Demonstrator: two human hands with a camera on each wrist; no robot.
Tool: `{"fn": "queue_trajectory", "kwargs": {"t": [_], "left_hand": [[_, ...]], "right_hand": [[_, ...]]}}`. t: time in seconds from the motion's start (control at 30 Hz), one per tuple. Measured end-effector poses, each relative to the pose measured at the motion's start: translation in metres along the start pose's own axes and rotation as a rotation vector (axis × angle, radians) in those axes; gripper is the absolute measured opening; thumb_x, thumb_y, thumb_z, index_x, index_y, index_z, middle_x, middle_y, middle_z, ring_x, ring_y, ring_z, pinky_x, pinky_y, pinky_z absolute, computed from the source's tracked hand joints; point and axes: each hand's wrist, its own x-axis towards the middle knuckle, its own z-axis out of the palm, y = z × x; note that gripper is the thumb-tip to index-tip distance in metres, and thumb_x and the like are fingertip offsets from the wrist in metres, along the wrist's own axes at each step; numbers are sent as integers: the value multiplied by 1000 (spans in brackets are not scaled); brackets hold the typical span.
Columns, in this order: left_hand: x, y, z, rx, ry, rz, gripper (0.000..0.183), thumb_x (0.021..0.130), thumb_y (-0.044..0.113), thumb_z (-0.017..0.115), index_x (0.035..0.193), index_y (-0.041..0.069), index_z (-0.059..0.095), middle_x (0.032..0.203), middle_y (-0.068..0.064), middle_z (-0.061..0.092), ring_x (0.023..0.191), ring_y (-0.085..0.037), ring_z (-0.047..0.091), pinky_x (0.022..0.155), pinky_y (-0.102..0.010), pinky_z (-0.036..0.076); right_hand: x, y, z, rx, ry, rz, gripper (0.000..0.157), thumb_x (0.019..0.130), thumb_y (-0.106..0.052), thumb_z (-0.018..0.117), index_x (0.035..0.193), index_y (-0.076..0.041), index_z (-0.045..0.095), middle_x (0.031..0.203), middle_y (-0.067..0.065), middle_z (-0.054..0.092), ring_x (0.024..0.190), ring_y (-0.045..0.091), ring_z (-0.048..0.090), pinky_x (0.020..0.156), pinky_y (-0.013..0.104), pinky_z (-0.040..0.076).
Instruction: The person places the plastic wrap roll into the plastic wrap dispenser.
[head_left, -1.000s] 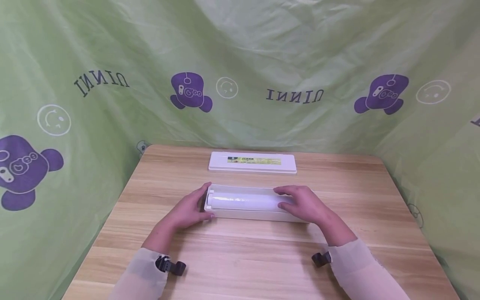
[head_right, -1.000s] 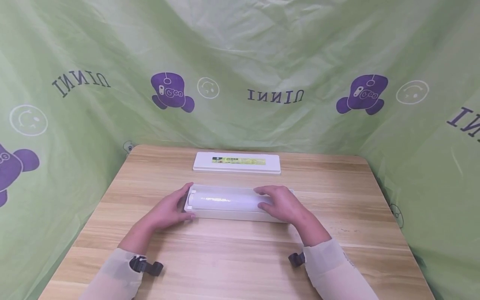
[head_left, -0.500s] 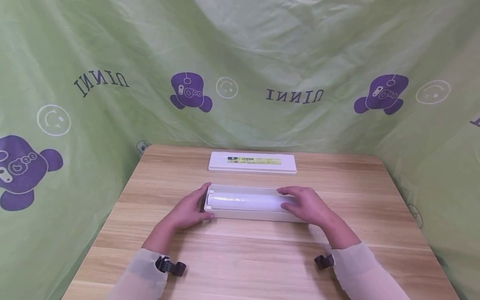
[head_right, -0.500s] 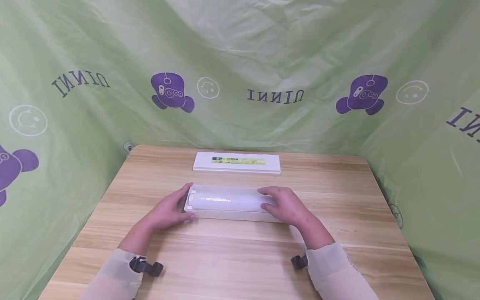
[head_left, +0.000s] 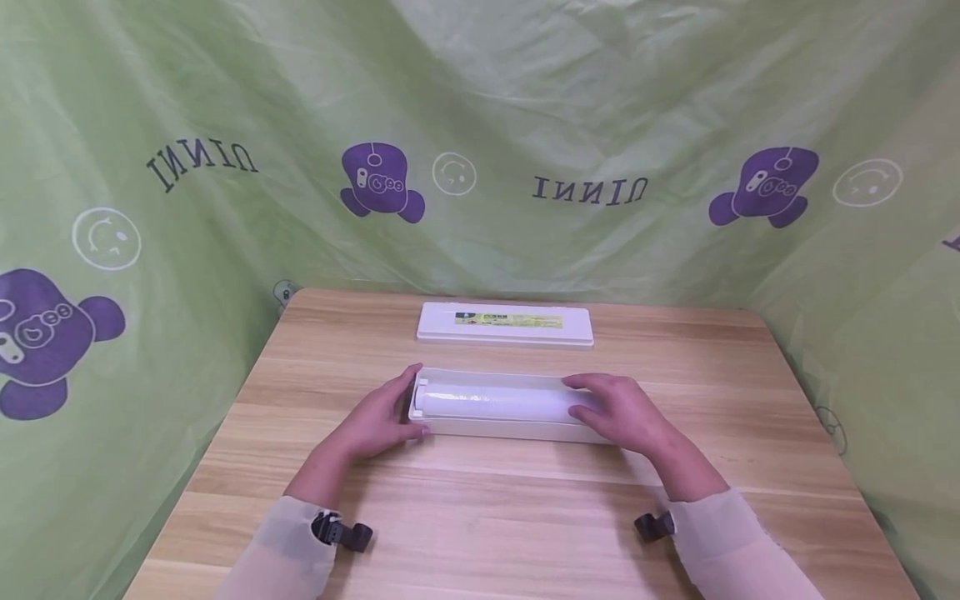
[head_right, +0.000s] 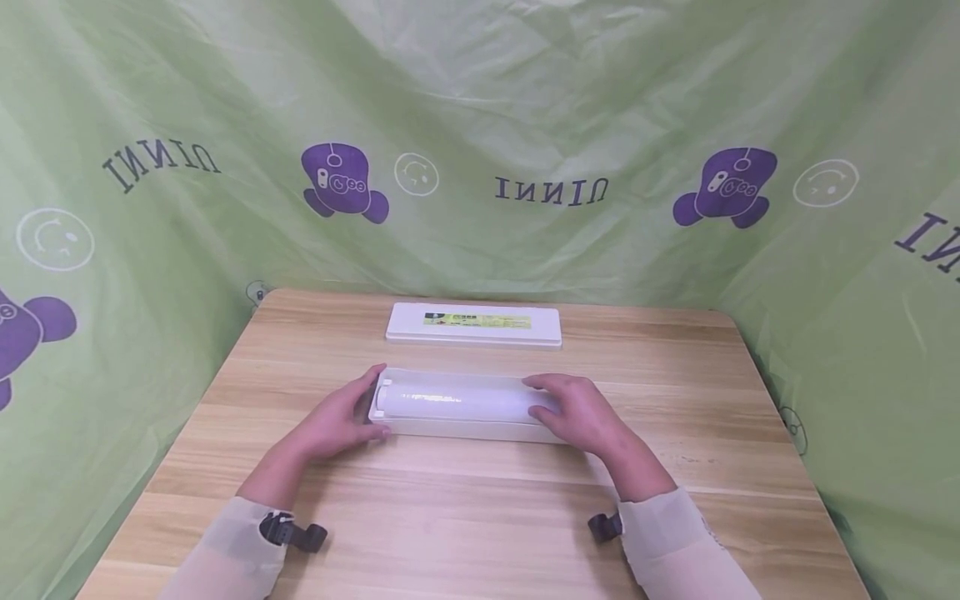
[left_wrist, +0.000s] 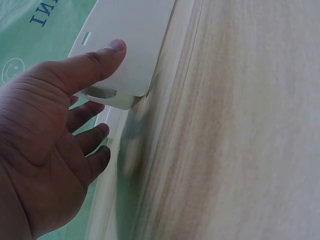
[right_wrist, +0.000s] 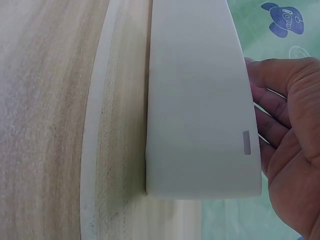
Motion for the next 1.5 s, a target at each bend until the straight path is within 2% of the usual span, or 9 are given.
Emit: {"fn": "queue_trajectory", "kwargs": {"t": [0.47, 0.83, 1.0, 1.5], "left_hand": [[0, 2, 0, -3, 0, -19, 112, 71, 51, 85, 158, 24, 21, 156, -4, 35, 143, -24, 30, 117, -43, 23], [-2, 5, -1, -4, 5, -21, 113, 70, 53, 84, 158, 24, 20, 156, -6, 35, 142, -26, 31, 117, -46, 24], [-2, 6, 0, -7, 4, -33, 111, 71, 50, 85, 158, 25, 20, 155, -5, 36, 142, -24, 30, 117, -44, 24], [-2, 6, -1, -17, 6, -9, 109, 72, 44, 87, 158, 23, 22, 152, -4, 41, 141, -23, 33, 117, -43, 25]], "right_hand": [[-5, 2, -1, -15, 26, -9, 42, 84, -19, 79, 124, -13, 68, 121, 3, 68, 114, 25, 62, 98, 46, 49], [-12, 3, -1, -12, 37, 37, 43, 84, -25, 78, 125, -16, 67, 123, 1, 67, 116, 23, 61, 100, 45, 48], [-15, 4, -2, -12, 56, 35, 45, 85, -27, 78, 126, -17, 67, 125, 1, 66, 117, 23, 60, 100, 44, 48], [-22, 6, 0, -7, 102, 0, 49, 84, -26, 80, 129, -15, 65, 130, 3, 63, 121, 25, 58, 102, 45, 46]]}}
